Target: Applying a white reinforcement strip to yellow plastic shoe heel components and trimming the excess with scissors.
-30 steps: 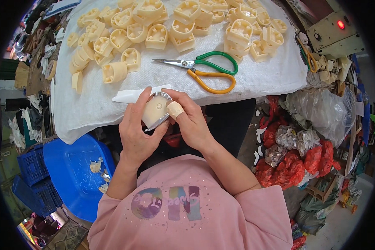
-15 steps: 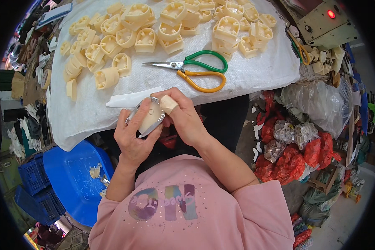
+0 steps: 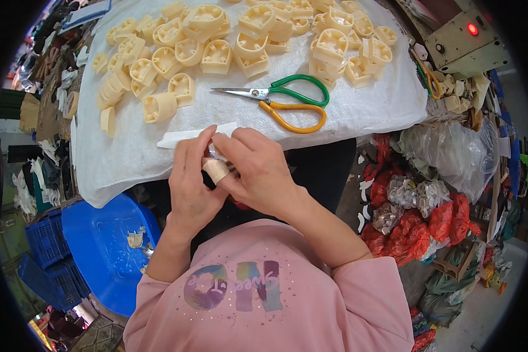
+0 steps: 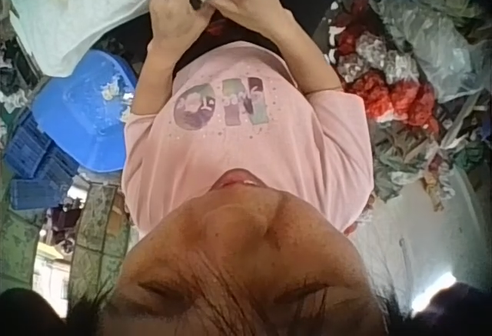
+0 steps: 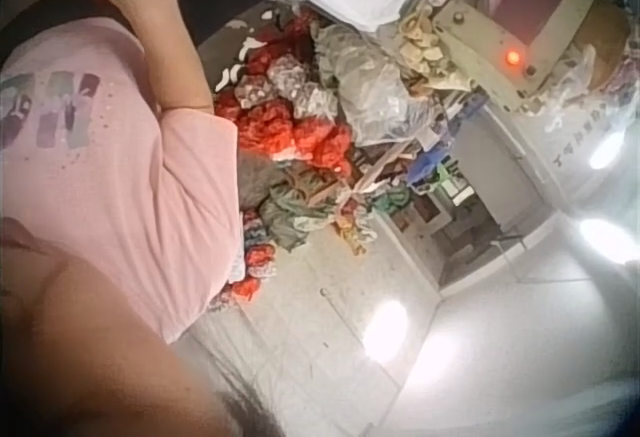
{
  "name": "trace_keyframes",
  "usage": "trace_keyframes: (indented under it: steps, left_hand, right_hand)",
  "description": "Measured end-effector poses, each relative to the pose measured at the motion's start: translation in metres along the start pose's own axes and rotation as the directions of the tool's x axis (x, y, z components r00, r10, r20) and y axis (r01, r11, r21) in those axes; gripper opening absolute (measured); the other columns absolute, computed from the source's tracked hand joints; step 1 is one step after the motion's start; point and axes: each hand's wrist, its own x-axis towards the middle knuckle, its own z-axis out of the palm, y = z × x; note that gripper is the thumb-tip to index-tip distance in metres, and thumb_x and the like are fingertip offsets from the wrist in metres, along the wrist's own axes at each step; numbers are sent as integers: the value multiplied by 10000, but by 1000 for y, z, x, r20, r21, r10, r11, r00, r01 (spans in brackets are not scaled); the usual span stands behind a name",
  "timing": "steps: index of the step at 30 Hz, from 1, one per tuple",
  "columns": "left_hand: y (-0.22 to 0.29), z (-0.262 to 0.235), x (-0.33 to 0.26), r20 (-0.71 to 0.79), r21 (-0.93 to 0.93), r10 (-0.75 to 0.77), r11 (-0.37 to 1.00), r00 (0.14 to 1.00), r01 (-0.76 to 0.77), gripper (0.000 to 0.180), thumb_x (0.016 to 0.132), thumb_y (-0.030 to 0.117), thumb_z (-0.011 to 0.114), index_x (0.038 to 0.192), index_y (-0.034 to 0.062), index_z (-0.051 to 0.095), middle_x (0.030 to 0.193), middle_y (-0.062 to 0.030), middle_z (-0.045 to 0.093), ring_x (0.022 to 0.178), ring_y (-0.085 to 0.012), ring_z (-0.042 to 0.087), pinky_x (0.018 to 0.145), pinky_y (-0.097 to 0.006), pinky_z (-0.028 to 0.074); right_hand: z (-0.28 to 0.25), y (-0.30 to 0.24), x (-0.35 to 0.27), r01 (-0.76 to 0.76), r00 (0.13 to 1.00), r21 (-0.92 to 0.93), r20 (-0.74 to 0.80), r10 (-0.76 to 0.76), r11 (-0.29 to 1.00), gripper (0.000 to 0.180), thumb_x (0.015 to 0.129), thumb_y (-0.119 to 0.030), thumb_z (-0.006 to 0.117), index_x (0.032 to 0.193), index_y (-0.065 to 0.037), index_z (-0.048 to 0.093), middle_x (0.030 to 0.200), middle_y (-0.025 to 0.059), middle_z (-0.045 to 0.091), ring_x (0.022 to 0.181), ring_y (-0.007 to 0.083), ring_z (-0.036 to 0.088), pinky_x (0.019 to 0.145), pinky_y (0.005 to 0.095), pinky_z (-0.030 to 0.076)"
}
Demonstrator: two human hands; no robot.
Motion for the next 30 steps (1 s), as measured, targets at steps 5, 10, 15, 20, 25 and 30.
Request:
trace_keyframes:
  steps: [5,10,15,20,25,30]
  left_hand:
    - [-9,-8,-8,206,-470,-408,756,890,455,535,675,11,720,1134,40,447,1071,-124,537,943,-221,585,752,-300,499]
    - [-31,-21,-18,186,-913,-410,264,893,312,619,721,29,722,1223,19,362,1173,-90,495,1067,-204,542,892,-330,468]
    - [-35,-21,-21,181,-953,-427,148,886,265,731,698,77,775,1282,3,342,1226,-102,477,1142,-214,500,983,-339,405]
    - [-32,-23,-21,228,-940,-438,133,870,313,707,693,83,783,1278,-14,397,1250,-105,472,1163,-209,486,994,-325,386]
    - [-38,-24,-22,178,-873,-359,371,916,316,634,698,88,782,1231,6,447,1223,-93,479,1144,-191,485,982,-309,376]
    - [-41,-26,-22,138,-755,-341,572,930,321,583,707,113,779,1193,26,469,1214,-96,469,1144,-203,472,978,-317,370]
  right_hand:
    - [-19,-1,3,74,997,103,13,-76,992,380,773,-85,637,1145,-61,565,868,137,578,759,290,577,653,357,483]
    - [-55,55,10,-25,998,-439,-63,-3,898,398,738,13,573,1134,-21,555,1060,176,556,998,342,530,862,397,441]
    - [-65,81,6,44,985,-674,152,80,738,553,685,70,554,1222,-58,525,1142,174,522,1075,338,479,939,408,398]
    - [-68,75,17,43,984,-582,165,66,812,603,662,80,570,1236,-98,521,1018,158,524,977,312,508,861,399,434]
    - [-74,65,-2,-80,996,-439,-10,85,895,619,669,-13,642,1264,-94,490,930,141,504,888,299,513,785,373,440]
    - [-81,27,-34,-374,845,108,448,291,921,643,749,-298,708,1297,-90,443,869,145,493,788,311,526,727,355,430]
